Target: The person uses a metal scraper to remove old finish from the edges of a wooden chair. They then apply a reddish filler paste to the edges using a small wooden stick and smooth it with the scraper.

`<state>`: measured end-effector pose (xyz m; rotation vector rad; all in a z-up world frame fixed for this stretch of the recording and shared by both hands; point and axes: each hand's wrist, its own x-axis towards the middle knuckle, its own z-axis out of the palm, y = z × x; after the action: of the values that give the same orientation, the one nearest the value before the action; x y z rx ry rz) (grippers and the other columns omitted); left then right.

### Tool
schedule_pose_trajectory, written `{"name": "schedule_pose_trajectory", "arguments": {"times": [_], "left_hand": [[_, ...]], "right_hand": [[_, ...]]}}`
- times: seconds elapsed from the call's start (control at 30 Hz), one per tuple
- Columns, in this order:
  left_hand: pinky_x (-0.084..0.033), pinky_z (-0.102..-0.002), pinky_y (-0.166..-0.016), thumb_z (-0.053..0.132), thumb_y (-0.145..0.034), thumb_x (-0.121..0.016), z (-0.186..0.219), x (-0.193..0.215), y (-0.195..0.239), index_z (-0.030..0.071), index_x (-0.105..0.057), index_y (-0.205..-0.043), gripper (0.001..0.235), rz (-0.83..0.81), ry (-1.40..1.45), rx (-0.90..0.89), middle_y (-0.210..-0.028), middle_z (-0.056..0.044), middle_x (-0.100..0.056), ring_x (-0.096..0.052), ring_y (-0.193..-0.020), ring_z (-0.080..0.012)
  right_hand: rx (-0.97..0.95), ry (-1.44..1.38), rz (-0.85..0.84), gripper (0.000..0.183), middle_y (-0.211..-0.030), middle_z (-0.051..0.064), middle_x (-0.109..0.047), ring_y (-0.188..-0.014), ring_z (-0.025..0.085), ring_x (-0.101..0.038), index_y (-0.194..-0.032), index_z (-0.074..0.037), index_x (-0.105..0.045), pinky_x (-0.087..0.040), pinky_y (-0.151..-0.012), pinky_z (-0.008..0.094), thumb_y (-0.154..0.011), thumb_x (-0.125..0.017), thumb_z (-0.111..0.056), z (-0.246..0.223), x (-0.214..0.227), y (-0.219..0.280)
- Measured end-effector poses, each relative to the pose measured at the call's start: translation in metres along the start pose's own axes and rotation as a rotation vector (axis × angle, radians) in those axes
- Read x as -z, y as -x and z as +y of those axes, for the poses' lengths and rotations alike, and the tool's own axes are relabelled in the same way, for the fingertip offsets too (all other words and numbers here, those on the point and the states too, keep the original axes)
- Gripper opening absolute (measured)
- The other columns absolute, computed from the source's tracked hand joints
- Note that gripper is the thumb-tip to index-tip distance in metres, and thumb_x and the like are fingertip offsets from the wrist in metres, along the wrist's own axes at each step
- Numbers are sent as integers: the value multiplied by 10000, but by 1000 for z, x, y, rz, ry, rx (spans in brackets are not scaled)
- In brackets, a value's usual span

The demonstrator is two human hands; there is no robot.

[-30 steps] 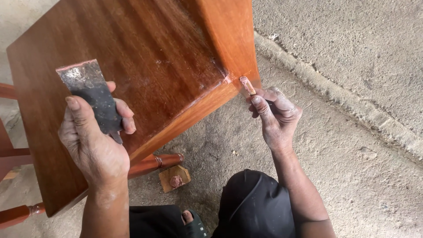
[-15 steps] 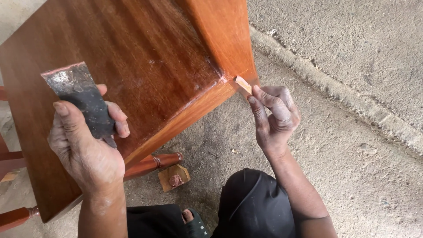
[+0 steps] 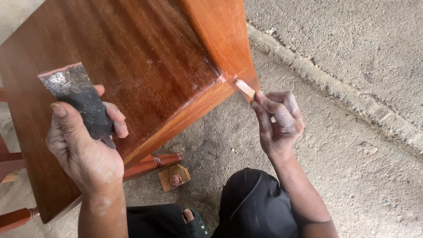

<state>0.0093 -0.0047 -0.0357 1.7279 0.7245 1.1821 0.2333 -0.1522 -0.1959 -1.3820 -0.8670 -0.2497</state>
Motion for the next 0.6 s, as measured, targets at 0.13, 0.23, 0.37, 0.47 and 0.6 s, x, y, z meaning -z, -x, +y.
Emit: {"name": "schedule_pose_trajectory", "arguments": {"times": [0.13, 0.23, 0.37, 0.47, 0.6], "left_hand": [[-458, -302, -563, 507, -1173, -488, 1, 0, 1, -57, -609, -1156, 577, -1, -12, 1, -839, -172, -647, -587, -653, -207], [-460, -302, -569, 506, -1177, -487, 0, 0, 1, -60, -610, -1158, 580, -1, -4, 8, -833, -173, -645, -585, -655, -205], [-466, -310, -566, 497, -1169, -517, -3, 2, 1, -71, -608, -1167, 575, 8, 25, -10, -981, -182, -677, -610, -704, -220], [-462, -311, -571, 507, -1168, -517, -2, 1, 2, -71, -608, -1168, 586, 9, 11, -2, -941, -182, -665, -599, -689, -217], [-468, -312, -563, 505, -1165, -520, -1, 1, 1, -73, -606, -1159, 585, 9, 14, -13, -960, -184, -672, -612, -703, -218]], "right_hand": [[-3, 15, 4, 154, -947, 96, -682, -830, 151, -660, -1010, -16, -709, -524, -625, 248, -948, -838, 42, -9, 3, -3], [8, 63, 25, 168, -944, 100, -676, -830, 150, -666, -1020, -16, -713, -531, -636, 252, -941, -850, 40, -8, -1, -3], [-11, 97, 46, 182, -938, 99, -685, -821, 145, -676, -1009, -24, -712, -534, -656, 268, -928, -863, 37, -10, -5, -4], [-13, 104, 53, 186, -934, 98, -685, -820, 148, -674, -1005, -21, -710, -531, -666, 278, -924, -867, 37, -10, -7, -3], [-12, 95, 54, 190, -934, 97, -676, -839, 154, -671, -1001, -15, -699, -527, -657, 274, -930, -869, 31, -9, -10, -3]]}}
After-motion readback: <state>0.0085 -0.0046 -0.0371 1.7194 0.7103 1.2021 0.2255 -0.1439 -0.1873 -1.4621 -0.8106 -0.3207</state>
